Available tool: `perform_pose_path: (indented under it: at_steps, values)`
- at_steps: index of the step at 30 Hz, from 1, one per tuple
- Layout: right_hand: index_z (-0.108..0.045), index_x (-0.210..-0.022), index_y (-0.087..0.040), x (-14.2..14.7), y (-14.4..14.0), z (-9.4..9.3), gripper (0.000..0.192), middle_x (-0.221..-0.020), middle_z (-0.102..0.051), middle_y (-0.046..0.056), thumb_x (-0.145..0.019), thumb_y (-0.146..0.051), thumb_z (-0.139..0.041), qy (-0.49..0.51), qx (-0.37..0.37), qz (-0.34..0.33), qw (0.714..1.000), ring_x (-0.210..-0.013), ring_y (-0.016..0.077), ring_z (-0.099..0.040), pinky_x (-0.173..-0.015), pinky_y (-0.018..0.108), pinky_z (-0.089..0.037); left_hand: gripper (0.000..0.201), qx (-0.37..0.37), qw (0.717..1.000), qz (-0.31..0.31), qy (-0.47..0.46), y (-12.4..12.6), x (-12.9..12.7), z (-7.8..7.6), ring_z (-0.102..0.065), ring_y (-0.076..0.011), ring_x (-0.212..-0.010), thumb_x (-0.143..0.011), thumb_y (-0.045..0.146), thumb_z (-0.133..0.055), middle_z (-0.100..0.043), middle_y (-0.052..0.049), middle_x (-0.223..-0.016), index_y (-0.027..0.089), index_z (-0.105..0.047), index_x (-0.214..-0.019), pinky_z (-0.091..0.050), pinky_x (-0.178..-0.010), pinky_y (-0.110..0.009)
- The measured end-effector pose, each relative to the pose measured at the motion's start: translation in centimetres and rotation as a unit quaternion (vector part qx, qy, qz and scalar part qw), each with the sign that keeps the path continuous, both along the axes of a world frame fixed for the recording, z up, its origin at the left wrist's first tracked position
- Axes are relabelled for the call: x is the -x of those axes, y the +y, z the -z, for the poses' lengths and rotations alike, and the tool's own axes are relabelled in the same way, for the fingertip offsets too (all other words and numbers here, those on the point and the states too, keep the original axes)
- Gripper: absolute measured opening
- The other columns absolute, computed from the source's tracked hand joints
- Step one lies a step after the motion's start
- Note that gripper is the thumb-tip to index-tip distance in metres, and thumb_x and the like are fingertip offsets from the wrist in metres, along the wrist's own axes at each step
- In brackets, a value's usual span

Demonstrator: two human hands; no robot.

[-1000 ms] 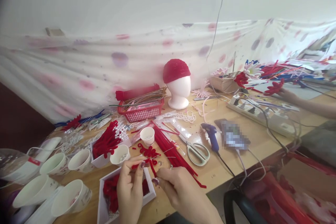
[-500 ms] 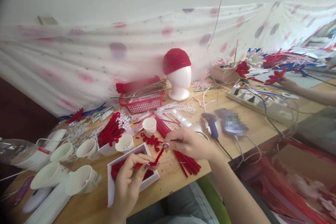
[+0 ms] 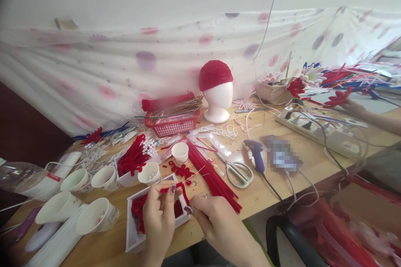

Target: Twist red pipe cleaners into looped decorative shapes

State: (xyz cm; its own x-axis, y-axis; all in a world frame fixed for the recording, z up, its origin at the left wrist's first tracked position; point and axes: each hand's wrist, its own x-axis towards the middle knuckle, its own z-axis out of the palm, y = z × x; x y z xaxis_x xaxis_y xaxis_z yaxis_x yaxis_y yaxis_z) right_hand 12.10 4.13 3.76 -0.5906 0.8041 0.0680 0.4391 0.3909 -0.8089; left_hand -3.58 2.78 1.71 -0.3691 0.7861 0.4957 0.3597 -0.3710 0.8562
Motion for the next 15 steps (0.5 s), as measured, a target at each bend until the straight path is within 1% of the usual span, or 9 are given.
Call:
perform_pose_path:
  at_steps: [2, 3, 6, 8, 10, 12, 15]
  values:
    - [-0.040, -0.073, -0.020, -0.3, -0.4, -1.2, 0.031, -0.065, -0.046, -0.002, -0.103, -0.029, -0.036, -0.060, -0.045, -0.010, 0.997, -0.058, 0.0118, -0.038, -0.056, 0.026, -0.027, 0.010, 0.002, 0.998, -0.016, 0.066, 0.0, 0.1, 0.2, -0.072, -0.0193, -0.073, -0.094, 0.018, -0.053, -0.072, -0.004, -0.082, 0.022, -0.059, -0.089, -0.058, -0.066, -0.027]
    - [-0.043, -0.074, -0.020, -0.5, -0.4, -1.9, 0.030, -0.065, -0.049, -0.001, -0.103, -0.027, -0.035, -0.090, -0.072, -0.017, 0.993, -0.057, 0.0122, -0.039, -0.056, 0.026, -0.027, 0.011, 0.004, 0.995, -0.010, 0.095, 0.0, 0.2, 0.2, -0.072, -0.0200, -0.077, -0.094, 0.017, -0.051, -0.073, -0.005, -0.085, 0.022, -0.060, -0.091, -0.058, -0.068, -0.028]
    - [-0.051, -0.076, -0.019, -1.3, 0.6, -3.9, 0.032, -0.064, -0.054, 0.002, -0.102, -0.024, -0.033, -0.146, -0.165, -0.024, 0.975, -0.057, 0.0140, -0.044, -0.054, 0.028, -0.026, 0.015, 0.015, 0.990, 0.042, 0.136, -0.3, 0.5, 0.3, -0.073, -0.0205, -0.090, -0.095, 0.013, -0.047, -0.075, -0.006, -0.096, 0.023, -0.059, -0.096, -0.057, -0.077, -0.029]
    - [-0.058, -0.077, -0.018, -2.0, 2.1, -5.0, 0.034, -0.064, -0.057, 0.003, -0.102, -0.025, -0.035, -0.138, -0.212, -0.019, 0.967, -0.058, 0.0152, -0.048, -0.055, 0.028, -0.029, 0.015, 0.027, 0.988, 0.079, 0.131, -0.5, 0.8, 0.2, -0.072, -0.0202, -0.093, -0.096, 0.013, -0.047, -0.075, -0.005, -0.097, 0.024, -0.058, -0.095, -0.056, -0.079, -0.029]
    - [-0.064, -0.082, -0.018, -2.6, 4.0, -5.8, 0.033, -0.069, -0.064, 0.004, -0.103, -0.027, -0.040, -0.089, -0.219, -0.031, 0.971, -0.063, 0.0155, -0.054, -0.059, 0.027, -0.034, 0.014, 0.040, 0.987, 0.112, 0.106, -0.9, 1.1, 0.0, -0.071, -0.0199, -0.091, -0.095, 0.014, -0.048, -0.074, -0.005, -0.095, 0.024, -0.058, -0.093, -0.055, -0.078, -0.028]
    - [-0.069, -0.085, -0.018, -3.1, 5.9, -6.1, 0.029, -0.073, -0.068, 0.004, -0.102, -0.030, -0.048, -0.026, -0.201, -0.055, 0.978, -0.066, 0.0146, -0.058, -0.062, 0.026, -0.038, 0.013, 0.056, 0.986, 0.142, 0.060, -1.2, 1.4, -0.6, -0.070, -0.0202, -0.089, -0.095, 0.016, -0.050, -0.074, -0.005, -0.094, 0.024, -0.059, -0.091, -0.054, -0.077, -0.028]
    - [-0.072, -0.083, -0.018, -3.5, 8.1, -5.5, 0.031, -0.072, -0.070, 0.003, -0.100, -0.037, -0.055, 0.052, -0.150, -0.088, 0.983, -0.065, 0.0137, -0.060, -0.062, 0.025, -0.042, 0.013, 0.081, 0.982, 0.163, -0.055, -1.6, 1.6, -1.6, -0.070, -0.0211, -0.087, -0.096, 0.025, -0.053, -0.073, -0.006, -0.094, 0.023, -0.061, -0.086, -0.054, -0.077, -0.030]
